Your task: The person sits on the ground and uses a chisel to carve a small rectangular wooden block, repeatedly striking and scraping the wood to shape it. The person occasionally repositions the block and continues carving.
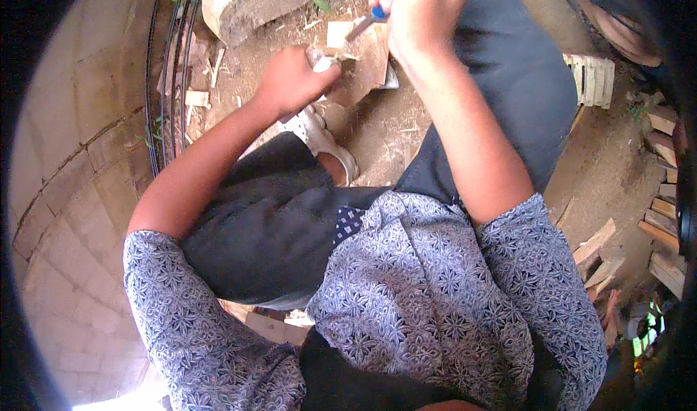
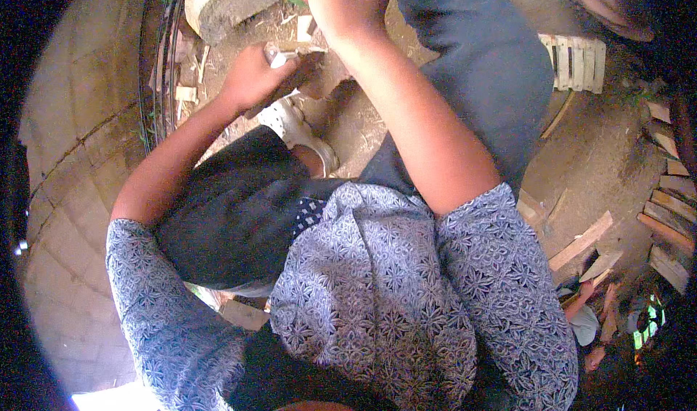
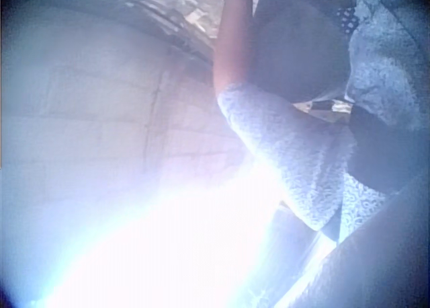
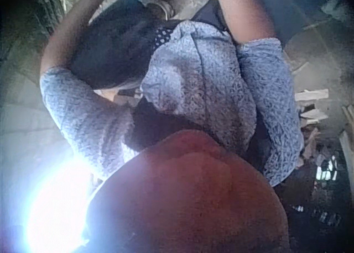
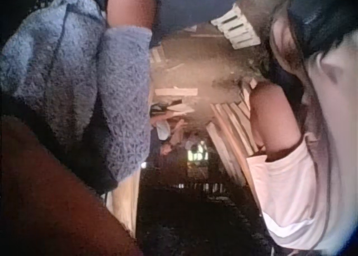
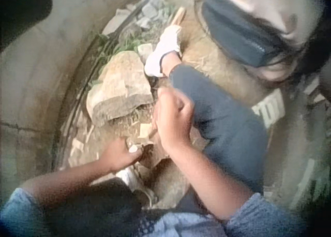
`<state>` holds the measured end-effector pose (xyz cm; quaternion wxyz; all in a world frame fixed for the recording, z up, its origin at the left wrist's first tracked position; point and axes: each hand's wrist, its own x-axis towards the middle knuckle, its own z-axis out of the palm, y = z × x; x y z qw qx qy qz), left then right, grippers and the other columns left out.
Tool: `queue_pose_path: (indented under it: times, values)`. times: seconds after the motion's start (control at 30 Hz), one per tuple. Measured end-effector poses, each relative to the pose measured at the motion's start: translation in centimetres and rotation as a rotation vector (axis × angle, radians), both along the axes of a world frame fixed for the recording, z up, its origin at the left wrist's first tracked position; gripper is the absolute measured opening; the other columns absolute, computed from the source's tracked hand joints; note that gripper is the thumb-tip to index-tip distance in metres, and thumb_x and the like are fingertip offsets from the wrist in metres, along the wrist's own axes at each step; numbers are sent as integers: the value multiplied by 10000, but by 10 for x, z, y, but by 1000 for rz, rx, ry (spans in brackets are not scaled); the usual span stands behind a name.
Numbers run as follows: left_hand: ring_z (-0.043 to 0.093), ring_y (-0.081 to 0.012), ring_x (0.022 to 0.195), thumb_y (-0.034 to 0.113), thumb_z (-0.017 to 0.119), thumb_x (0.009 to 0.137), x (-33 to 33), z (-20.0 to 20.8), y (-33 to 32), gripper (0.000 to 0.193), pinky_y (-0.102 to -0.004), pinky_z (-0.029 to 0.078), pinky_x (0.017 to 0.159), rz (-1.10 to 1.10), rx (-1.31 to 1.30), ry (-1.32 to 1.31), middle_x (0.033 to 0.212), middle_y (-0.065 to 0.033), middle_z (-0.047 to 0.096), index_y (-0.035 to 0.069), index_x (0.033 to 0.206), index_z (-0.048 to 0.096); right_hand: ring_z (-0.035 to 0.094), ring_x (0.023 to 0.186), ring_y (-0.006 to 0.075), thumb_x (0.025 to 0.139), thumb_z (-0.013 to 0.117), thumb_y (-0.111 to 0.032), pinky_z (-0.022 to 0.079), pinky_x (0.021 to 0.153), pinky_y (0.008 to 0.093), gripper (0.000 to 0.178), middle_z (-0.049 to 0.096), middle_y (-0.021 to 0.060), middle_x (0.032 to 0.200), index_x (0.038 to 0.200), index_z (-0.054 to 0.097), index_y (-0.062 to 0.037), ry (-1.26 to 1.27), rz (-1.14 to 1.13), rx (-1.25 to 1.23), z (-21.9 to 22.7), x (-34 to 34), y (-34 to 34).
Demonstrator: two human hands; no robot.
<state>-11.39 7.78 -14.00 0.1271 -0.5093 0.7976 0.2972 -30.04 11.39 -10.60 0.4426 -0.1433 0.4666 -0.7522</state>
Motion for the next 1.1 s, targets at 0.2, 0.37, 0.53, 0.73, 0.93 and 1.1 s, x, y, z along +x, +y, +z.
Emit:
queue_pose_path:
  times: [0.2, 0.37, 0.53, 0.73, 0.93, 1.1]
  values:
    - [718, -404, 789, 525, 661, 758, -15, 15, 3, 598, -472, 572, 764, -4, 63, 7, 797, -279, 699, -66, 828, 722, 450, 451, 109, 935, 552, -153, 355, 445, 289, 332, 480, -1, 541, 622, 484, -64, 501, -140, 62, -63, 6, -12]
    - [724, -388, 788, 516, 670, 756, -11, 10, -3, 581, -466, 573, 768, -4, 53, -87, 810, -266, 709, -56, 839, 728, 397, 399, 116, 930, 547, -132, 337, 406, 294, 348, 450, -7, 528, 600, 442, -86, -22, -45, 35, -32, 4, -6]
    - [724, -391, 791, 516, 670, 756, -7, 10, 4, 578, -470, 571, 770, 14, 32, 47, 810, -270, 707, -53, 834, 731, 404, 399, 119, 955, 559, -149, 340, 405, 279, 363, 422, -3, 508, 614, 444, -95, 7, -33, -232, 23, -12, -6]
    - [717, -399, 797, 518, 671, 749, -11, 7, 3, 565, -475, 563, 766, 1, 43, -14, 797, -267, 700, -36, 841, 724, 453, 476, 125, 895, 550, -123, 336, 479, 315, 259, 489, 22, 559, 659, 514, -24, 352, -57, -2, -72, 8, -9]
    - [718, -394, 806, 514, 671, 749, -3, 4, 4, 556, -470, 566, 765, 36, 68, 33, 814, -259, 708, -32, 843, 723, 443, 421, 120, 944, 578, -170, 339, 401, 271, 348, 467, 9, 548, 625, 469, -85, -115, 33, -333, 15, -13, -2]
    - [719, -391, 814, 499, 680, 753, -17, 15, 0, 542, -466, 568, 776, 3, 91, -25, 830, -250, 715, -32, 856, 722, 527, 677, 173, 876, 632, -204, 432, 621, 392, 289, 551, 69, 666, 721, 552, 26, 538, -157, 158, -75, 15, -9]
